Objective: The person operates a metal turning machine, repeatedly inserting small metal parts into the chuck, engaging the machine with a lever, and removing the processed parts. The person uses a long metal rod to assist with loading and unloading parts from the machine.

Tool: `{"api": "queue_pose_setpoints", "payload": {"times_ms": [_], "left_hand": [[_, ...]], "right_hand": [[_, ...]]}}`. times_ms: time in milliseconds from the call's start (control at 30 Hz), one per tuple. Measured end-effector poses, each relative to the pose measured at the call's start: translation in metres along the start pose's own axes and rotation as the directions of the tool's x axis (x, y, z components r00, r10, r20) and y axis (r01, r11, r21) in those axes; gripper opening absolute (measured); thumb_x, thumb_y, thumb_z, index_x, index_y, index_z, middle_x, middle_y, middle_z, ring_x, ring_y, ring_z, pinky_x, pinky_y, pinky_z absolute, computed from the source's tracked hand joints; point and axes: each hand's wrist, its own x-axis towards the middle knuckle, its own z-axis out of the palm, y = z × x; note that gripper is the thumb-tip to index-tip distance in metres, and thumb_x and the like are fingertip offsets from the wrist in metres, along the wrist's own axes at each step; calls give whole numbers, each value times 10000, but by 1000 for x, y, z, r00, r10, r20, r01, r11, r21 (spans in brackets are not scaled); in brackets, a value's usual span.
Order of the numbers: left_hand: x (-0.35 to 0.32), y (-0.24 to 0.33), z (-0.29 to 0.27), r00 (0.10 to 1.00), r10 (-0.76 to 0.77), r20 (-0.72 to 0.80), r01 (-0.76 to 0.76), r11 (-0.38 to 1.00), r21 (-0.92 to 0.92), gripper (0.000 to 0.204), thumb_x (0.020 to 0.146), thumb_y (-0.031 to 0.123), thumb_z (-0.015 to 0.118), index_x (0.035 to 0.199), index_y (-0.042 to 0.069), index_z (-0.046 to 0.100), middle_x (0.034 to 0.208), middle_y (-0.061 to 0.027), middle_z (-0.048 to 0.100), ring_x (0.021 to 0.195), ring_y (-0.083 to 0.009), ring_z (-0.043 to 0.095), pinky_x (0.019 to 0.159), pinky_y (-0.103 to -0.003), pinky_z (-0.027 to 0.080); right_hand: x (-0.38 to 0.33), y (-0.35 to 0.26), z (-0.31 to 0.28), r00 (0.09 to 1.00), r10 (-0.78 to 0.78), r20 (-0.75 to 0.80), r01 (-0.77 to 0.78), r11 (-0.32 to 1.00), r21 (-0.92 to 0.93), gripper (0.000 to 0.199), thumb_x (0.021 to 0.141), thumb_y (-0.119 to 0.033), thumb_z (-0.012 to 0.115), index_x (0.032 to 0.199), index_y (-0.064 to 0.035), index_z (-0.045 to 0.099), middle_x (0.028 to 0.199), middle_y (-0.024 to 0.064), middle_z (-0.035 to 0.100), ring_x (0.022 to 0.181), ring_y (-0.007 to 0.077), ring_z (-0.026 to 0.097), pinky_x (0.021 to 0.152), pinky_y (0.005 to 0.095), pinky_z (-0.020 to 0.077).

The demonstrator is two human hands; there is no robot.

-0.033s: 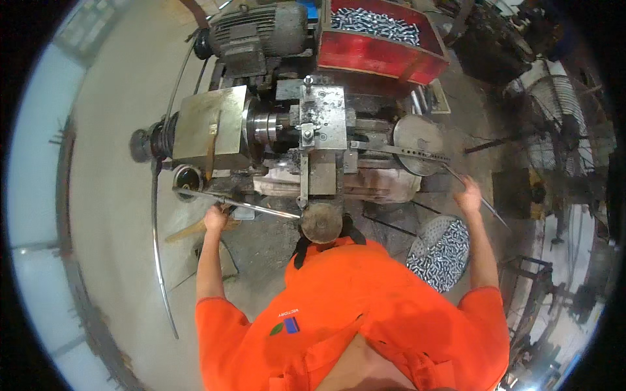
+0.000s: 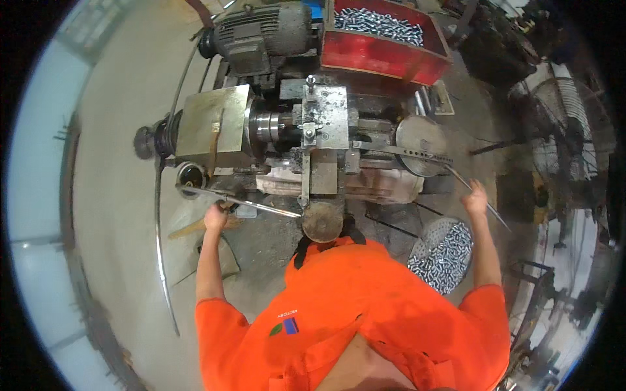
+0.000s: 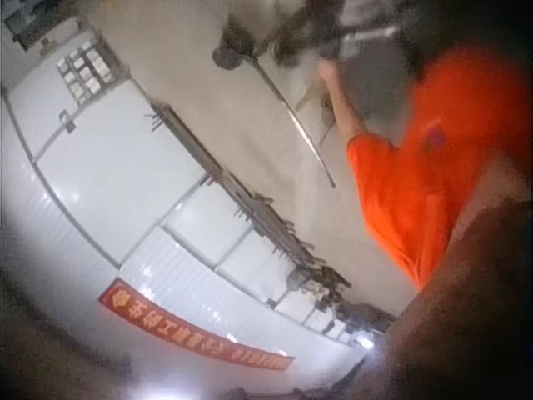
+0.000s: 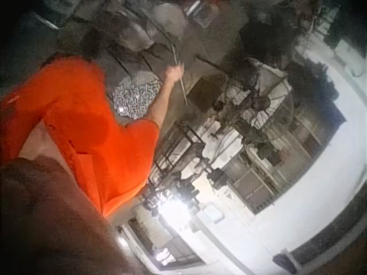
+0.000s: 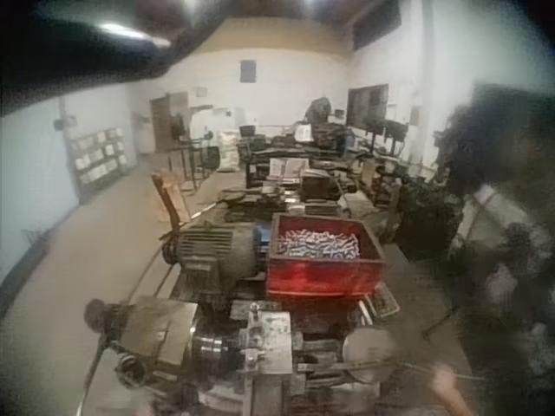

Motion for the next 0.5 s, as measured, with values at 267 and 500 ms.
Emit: {"api": "queue_pose_setpoints", "payload": {"times_ms": [267,500], "left_hand": [[-54,22,-67,970,-204,133,234,627,-743,399,862,232,572,1076,-100,513,815,-189,626,587,-229,629,495,-306,533],[-41,71,-66,936,-273,224,323,406,-855,477,886,375,496,1110,-44,468,812,-183,638,591,-248,639,522,-311,513]], "right_hand": [[16,101,59,880,406,247,-300,878,-373,562,662,-279,615,1178,-89,499,1156,159,548,1114,293,501,921,379,410],[-64,72,65,926,371,66,-352,914,-202,290,665,-262,589,866,-54,589,832,179,634,753,366,612,683,456,492]]}}
